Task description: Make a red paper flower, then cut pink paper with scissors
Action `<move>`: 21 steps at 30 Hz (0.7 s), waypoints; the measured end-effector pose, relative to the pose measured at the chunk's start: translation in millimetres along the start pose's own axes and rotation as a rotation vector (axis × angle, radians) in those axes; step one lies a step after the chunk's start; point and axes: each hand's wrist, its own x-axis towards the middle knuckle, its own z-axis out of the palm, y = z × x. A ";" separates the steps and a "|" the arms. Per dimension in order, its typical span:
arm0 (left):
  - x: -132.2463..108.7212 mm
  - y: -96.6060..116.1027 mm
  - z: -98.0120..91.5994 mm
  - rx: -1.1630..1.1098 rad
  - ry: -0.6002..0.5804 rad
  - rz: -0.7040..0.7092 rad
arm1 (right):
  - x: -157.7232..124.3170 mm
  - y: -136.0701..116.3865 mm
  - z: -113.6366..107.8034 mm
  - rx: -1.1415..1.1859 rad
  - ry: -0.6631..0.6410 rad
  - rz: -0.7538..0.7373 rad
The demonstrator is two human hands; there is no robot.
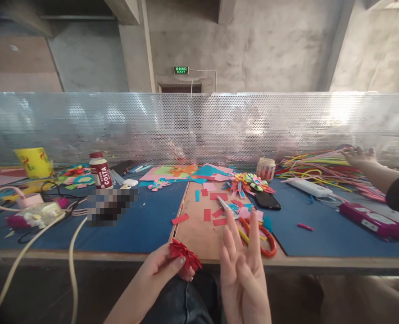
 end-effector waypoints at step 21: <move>-1.5 -1.0 -3.0 0.026 -0.006 0.020 | -3.1 26.0 1.9 -1.345 -0.268 -0.808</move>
